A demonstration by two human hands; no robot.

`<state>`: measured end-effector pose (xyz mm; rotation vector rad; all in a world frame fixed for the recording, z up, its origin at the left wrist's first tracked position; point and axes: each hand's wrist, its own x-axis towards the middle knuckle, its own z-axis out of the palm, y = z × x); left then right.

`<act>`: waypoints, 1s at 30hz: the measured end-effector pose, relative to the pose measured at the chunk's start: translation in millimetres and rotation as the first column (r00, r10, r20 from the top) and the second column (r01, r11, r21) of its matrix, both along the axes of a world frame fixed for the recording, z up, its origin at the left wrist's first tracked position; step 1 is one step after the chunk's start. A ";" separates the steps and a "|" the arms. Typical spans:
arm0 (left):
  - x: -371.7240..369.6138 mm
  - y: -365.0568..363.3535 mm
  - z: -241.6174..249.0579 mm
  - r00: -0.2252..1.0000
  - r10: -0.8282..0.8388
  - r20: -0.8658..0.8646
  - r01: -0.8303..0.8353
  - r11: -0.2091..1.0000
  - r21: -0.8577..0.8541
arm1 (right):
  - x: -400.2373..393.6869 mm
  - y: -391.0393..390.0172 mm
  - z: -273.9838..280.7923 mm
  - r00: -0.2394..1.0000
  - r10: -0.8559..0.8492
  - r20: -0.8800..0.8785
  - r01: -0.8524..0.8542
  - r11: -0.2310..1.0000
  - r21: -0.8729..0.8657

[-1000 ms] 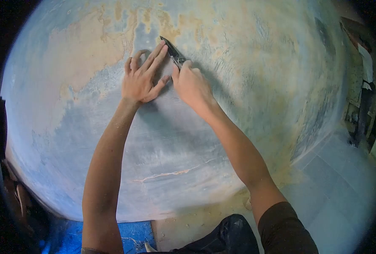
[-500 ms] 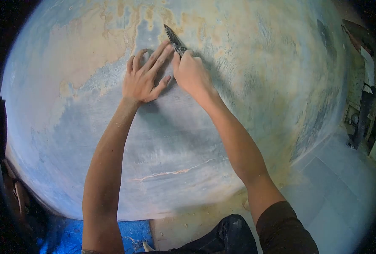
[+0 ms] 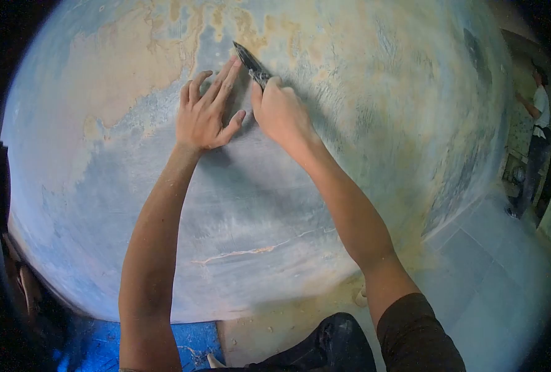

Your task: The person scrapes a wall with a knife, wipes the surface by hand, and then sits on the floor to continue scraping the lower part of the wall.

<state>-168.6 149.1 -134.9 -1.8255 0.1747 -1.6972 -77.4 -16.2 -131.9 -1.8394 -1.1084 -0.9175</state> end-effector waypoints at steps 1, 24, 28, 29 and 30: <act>0.1 0.2 0.5 1.000 0.002 0.001 -0.002 1.000 0.000 | -0.1 1.1 1.1 1.000 0.001 0.006 -0.001 1.000 0.009; 4.9 4.4 5.2 0.999 -0.046 -0.024 0.043 0.992 -0.117 | 3.5 0.1 11.4 1.000 -0.017 -0.020 0.017 1.000 0.024; 6.6 4.9 5.8 1.000 0.017 0.015 -0.015 0.988 -0.152 | -4.1 0.8 2.3 0.999 -0.020 -0.047 0.022 0.999 0.031; 6.8 5.0 5.7 1.000 0.021 0.019 -0.018 0.988 -0.153 | -5.7 -2.0 -3.0 0.998 -0.032 -0.045 0.032 0.999 0.006; 6.4 4.4 4.5 1.000 0.026 0.015 -0.024 0.987 -0.160 | -6.7 -5.3 -7.7 0.998 -0.041 -0.039 0.040 0.999 -0.018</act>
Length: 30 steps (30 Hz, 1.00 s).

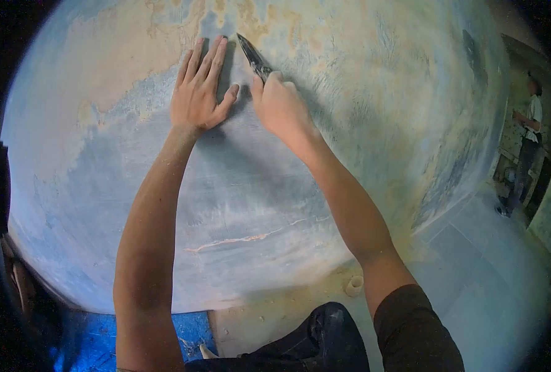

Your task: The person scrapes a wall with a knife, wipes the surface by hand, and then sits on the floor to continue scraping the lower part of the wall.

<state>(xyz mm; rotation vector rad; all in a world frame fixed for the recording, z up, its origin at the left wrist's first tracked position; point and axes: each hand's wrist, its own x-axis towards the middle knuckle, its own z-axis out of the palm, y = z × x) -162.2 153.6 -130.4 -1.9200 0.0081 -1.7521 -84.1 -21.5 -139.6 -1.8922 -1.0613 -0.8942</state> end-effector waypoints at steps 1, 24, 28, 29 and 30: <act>-0.4 -0.5 -0.1 1.000 0.006 -0.001 -0.006 1.000 -0.005 | 0.1 -2.1 -0.5 1.000 -0.006 0.009 0.007 1.000 -0.021; -1.5 -1.0 1.5 1.000 0.016 0.009 -0.016 1.000 0.000 | 8.0 -7.4 5.8 1.000 -0.030 0.000 0.030 0.999 -0.038; -0.8 -2.2 1.0 0.999 0.037 0.002 -0.037 0.999 -0.002 | 10.1 -7.2 16.5 1.000 0.017 -0.020 -0.017 1.000 -0.016; -1.6 -1.9 1.2 0.999 0.037 0.002 -0.037 0.999 -0.003 | 8.0 -5.4 12.4 1.000 0.009 -0.012 -0.009 1.000 -0.014; -1.9 -1.6 0.8 0.999 0.039 0.002 -0.039 0.999 -0.005 | 4.9 -4.3 3.5 1.000 0.001 -0.002 -0.001 1.000 -0.012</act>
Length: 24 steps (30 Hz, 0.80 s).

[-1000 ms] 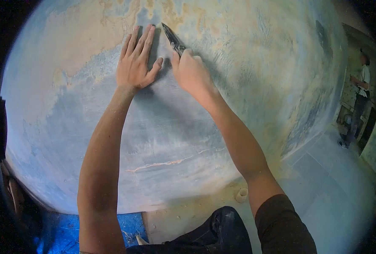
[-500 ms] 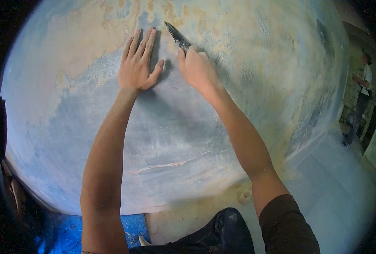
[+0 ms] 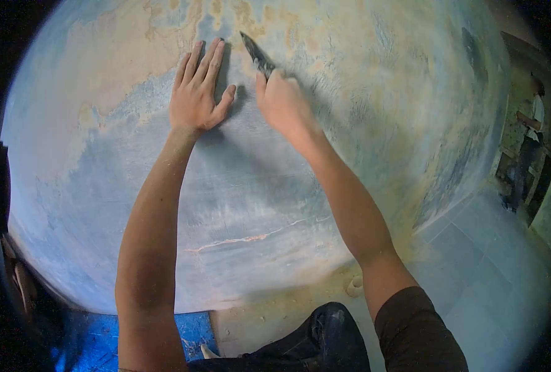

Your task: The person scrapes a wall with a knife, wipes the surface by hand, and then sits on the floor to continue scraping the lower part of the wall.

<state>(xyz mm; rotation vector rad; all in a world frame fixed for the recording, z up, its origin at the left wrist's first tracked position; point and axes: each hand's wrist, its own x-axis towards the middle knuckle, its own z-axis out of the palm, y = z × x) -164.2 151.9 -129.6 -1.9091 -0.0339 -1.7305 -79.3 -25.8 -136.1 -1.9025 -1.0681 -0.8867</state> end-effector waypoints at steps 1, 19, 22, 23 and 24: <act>0.4 0.2 -0.1 1.000 0.000 0.000 0.000 1.000 0.001 | -2.7 -0.3 -8.8 1.000 -0.010 0.009 0.010 1.000 0.005; 0.2 -1.8 1.4 0.999 -0.041 -0.001 0.041 0.999 -0.003 | -7.9 -1.9 -39.6 0.999 -0.010 -0.050 0.008 0.999 -0.045; -0.1 -1.9 1.0 0.999 -0.034 0.000 0.034 0.999 -0.004 | -2.5 -5.4 -34.4 0.998 -0.027 -0.050 0.025 0.999 -0.047; 0.3 -2.0 0.8 0.999 -0.032 -0.001 0.032 0.999 -0.003 | 0.5 -3.8 -29.1 0.999 -0.022 -0.041 0.021 1.000 -0.022; 0.7 -2.1 0.6 1.000 -0.030 -0.001 0.030 1.000 -0.003 | 5.4 -2.0 -19.7 0.999 -0.018 -0.031 0.018 1.000 0.000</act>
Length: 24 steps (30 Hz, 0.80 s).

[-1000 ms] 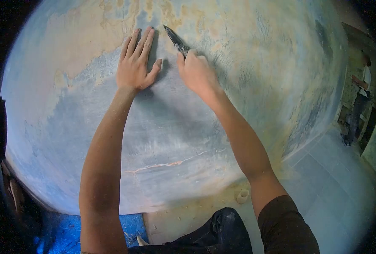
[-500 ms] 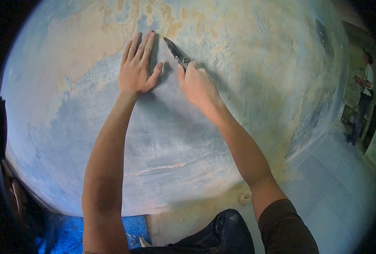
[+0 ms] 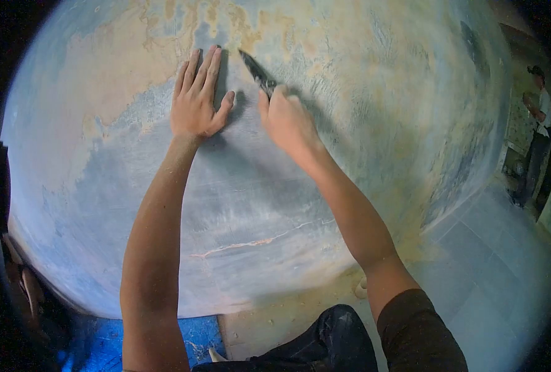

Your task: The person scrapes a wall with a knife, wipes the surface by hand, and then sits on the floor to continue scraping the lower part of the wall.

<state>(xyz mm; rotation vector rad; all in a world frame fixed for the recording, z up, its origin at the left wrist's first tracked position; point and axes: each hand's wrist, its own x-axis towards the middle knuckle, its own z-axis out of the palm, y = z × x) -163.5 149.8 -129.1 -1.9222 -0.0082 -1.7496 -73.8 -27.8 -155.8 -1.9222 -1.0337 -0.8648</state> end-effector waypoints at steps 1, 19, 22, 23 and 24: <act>0.0 0.0 -0.1 1.000 0.002 0.001 -0.002 1.000 -0.001 | 3.6 0.9 8.0 1.000 0.002 0.011 -0.003 1.000 0.021; 0.1 -0.3 1.3 1.000 -0.001 0.008 0.001 1.000 0.022 | 8.6 -4.7 13.5 0.999 0.049 0.009 -0.049 0.999 0.008; 0.1 0.8 -0.5 1.000 -0.008 0.006 0.008 1.000 0.021 | 5.6 -0.5 -4.9 0.998 0.064 -0.001 -0.064 0.998 0.004; -0.1 1.5 0.7 1.000 -0.008 0.007 0.008 1.000 0.025 | 3.6 -2.3 -9.2 0.998 0.065 -0.018 -0.065 0.998 -0.017; -0.8 0.6 1.8 1.000 -0.008 0.004 0.008 1.000 0.013 | 1.9 -4.4 -12.5 0.997 0.067 -0.034 -0.068 0.997 -0.036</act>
